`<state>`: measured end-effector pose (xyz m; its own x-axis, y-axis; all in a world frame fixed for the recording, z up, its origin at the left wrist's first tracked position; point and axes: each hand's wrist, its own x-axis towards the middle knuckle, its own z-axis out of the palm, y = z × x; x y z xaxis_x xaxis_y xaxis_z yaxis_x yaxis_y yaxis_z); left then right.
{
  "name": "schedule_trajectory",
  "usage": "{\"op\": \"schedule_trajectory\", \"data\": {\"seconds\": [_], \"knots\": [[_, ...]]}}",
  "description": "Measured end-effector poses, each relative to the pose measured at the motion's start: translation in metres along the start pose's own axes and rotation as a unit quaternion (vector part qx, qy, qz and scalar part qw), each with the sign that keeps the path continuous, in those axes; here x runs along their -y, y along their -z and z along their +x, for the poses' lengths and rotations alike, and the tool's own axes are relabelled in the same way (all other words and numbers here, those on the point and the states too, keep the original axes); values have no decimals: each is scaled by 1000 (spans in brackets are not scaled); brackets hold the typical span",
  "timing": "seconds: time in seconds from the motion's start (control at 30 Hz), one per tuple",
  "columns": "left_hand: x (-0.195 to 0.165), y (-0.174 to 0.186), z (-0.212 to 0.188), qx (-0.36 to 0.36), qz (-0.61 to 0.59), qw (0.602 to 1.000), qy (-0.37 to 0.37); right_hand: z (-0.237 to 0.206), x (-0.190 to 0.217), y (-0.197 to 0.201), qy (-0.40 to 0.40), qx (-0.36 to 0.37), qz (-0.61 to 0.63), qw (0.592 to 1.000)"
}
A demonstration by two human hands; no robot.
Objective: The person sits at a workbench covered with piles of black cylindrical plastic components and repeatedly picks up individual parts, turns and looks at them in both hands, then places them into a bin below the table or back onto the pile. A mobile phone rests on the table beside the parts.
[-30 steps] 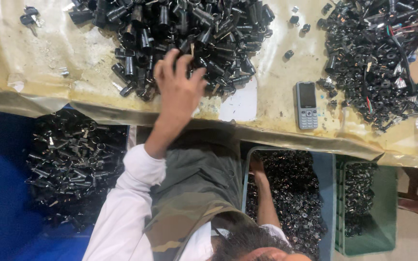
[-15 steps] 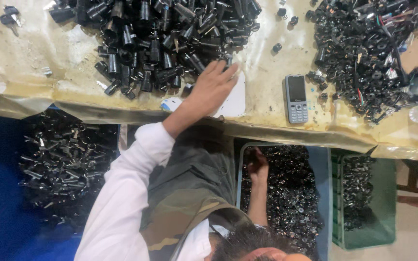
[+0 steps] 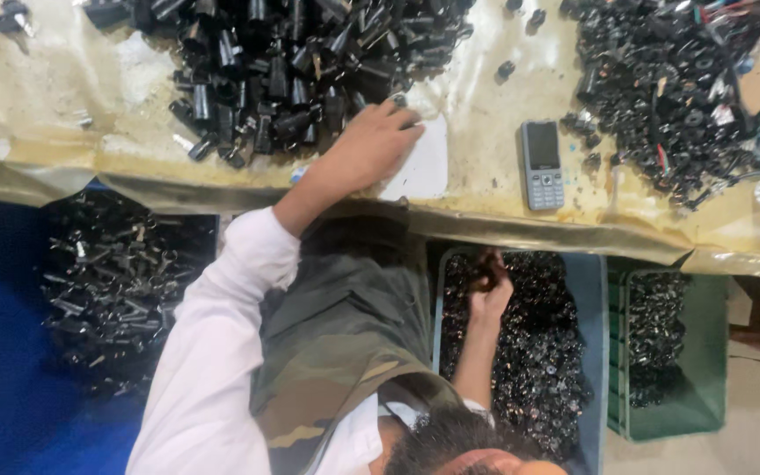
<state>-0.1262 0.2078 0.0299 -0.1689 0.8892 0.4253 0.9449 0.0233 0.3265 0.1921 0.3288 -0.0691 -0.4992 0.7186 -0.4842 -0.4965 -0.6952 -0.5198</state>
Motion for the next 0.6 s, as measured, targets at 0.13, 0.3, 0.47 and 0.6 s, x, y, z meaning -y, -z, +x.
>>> {"op": "schedule_trajectory", "data": {"seconds": [0.13,0.3,0.47,0.6], "knots": [[1,-12,6,15,-14,1000,-3,-4,9,8,55,-105,29,992],[11,-2,13,-62,-65,995,42,-17,33,44,66,4,174,982],[9,42,17,-224,-166,957,77,-33,43,59,33,119,91,988],[-30,65,-14,-193,-337,921,2,-51,6,36,-32,49,-35,998]]}}
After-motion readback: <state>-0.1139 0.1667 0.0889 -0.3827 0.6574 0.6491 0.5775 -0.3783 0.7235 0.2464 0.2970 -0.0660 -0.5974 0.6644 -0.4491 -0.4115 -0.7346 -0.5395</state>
